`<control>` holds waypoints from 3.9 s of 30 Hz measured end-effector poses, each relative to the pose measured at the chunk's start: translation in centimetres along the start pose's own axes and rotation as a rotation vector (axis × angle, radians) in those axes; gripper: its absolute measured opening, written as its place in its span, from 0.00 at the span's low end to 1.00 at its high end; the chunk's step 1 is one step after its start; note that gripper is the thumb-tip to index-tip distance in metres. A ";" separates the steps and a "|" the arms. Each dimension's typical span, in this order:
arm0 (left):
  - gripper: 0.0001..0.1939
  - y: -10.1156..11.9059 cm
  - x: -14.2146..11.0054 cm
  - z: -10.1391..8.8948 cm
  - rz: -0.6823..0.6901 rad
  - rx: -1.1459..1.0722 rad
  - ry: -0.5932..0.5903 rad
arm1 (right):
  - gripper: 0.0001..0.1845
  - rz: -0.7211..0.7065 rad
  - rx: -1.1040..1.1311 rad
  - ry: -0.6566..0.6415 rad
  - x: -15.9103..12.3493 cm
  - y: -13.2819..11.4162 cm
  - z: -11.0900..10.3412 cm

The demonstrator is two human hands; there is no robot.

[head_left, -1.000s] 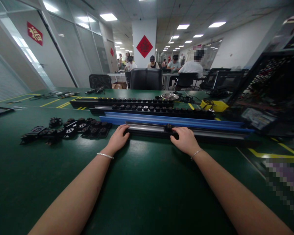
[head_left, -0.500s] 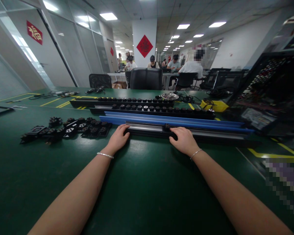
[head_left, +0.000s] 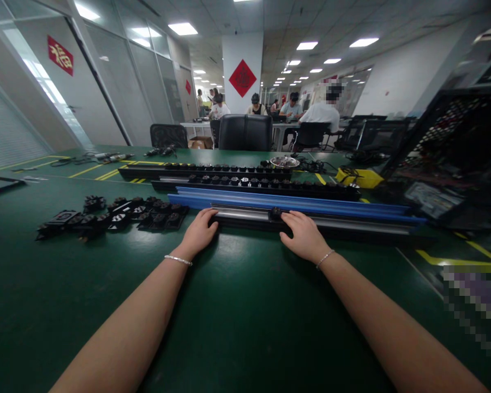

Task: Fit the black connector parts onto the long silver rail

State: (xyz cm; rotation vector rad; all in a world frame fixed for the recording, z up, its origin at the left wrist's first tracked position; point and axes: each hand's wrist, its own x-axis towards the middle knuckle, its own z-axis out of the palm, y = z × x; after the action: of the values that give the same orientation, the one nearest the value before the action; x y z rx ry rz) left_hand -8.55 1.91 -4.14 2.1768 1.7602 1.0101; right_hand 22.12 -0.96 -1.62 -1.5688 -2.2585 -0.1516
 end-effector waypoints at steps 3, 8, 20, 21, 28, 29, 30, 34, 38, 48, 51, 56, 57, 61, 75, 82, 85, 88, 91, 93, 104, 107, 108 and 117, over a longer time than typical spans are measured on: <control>0.19 0.1 0.0 0.0 -0.010 0.000 0.002 | 0.28 -0.001 0.000 -0.013 0.1 -0.2 0.0; 0.19 0.3 -0.1 -0.2 -0.033 0.010 -0.004 | 0.28 0.003 0.005 -0.030 0.2 -0.5 0.1; 0.19 0.5 -0.1 -0.2 -0.050 0.017 -0.001 | 0.27 -0.007 0.072 -0.001 0.9 -2.4 0.8; 0.19 0.6 -0.1 -0.2 -0.051 0.017 0.000 | 0.28 -0.010 0.076 -0.001 1.0 -2.5 0.8; 0.19 0.9 -0.1 -0.3 -0.074 0.025 -0.009 | 0.28 -0.018 0.090 0.004 1.4 -3.4 1.1; 0.19 1.0 -0.1 -0.4 -0.077 0.025 -0.010 | 0.28 -0.020 0.091 0.004 1.4 -3.5 1.2; 0.19 1.0 -0.1 -0.4 -0.080 0.025 -0.012 | 0.28 -0.022 0.092 0.004 1.5 -3.7 1.2; 0.20 1.2 -0.1 -0.5 -0.091 0.026 -0.019 | 0.28 -0.024 0.094 -0.002 1.7 -4.1 1.3; 0.19 1.2 -0.1 -0.5 -0.088 0.019 -0.016 | 0.29 -0.018 0.091 -0.013 1.8 -4.5 1.3; 0.19 1.0 0.0 -0.3 -0.086 -0.006 -0.008 | 0.28 -0.017 0.113 -0.017 2.5 -5.6 1.8; 0.19 1.1 0.0 -0.4 -0.086 -0.010 -0.003 | 0.28 -0.018 0.120 -0.016 2.9 -6.2 2.1; 0.24 1.6 0.1 -0.7 -0.199 -0.011 -0.022 | 0.27 -0.011 0.121 -0.006 3.4 -7.1 2.3; 0.24 1.7 0.1 -0.8 -0.234 -0.008 -0.031 | 0.27 -0.013 0.120 -0.005 3.5 -7.3 2.3; 0.28 1.7 0.2 -0.7 -0.309 0.004 -0.042 | 0.27 -0.016 0.122 -0.021 3.8 -7.8 2.4; 0.19 1.0 0.3 -0.7 -0.260 0.244 -0.067 | 0.27 -0.045 0.141 -0.076 5.4 -10.3 3.0; 0.17 1.2 0.3 -0.9 -0.268 0.232 -0.057 | 0.27 -0.059 0.152 -0.087 6.2 -11.5 3.3; 0.17 1.3 0.3 -0.8 -0.254 0.219 -0.066 | 0.27 -0.069 0.158 -0.086 6.5 -12.1 3.5; 0.17 1.3 0.2 -0.8 -0.245 0.206 -0.064 | 0.27 -0.076 0.167 -0.084 6.9 -12.7 3.7; 0.17 1.2 0.2 -0.8 -0.257 0.192 -0.052 | 0.27 -0.078 0.168 -0.080 7.2 -13.1 3.9; 0.17 1.1 0.3 -0.8 -0.281 0.176 -0.039 | 0.27 -0.080 0.168 -0.077 7.3 -13.4 3.9; 0.23 0.9 0.5 -1.2 -0.446 0.024 0.031 | 0.27 -0.088 0.179 -0.094 8.0 -14.5 4.3; 0.24 0.6 0.7 -1.2 -0.486 -0.022 0.061 | 0.27 -0.093 0.183 -0.095 8.3 -14.9 4.5; 0.24 0.5 0.8 -1.1 -0.489 -0.053 0.071 | 0.27 -0.095 0.186 -0.097 8.4 -15.0 4.5; 0.24 0.4 1.5 -1.0 -0.455 -0.320 0.141 | 0.22 -0.128 0.193 -0.105 9.5 -16.7 5.0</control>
State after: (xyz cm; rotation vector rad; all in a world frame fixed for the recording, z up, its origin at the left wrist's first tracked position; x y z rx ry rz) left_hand -8.71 2.85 -2.62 1.4600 1.8752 1.2376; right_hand 2.68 2.70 -0.56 -1.3629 -2.3748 0.1137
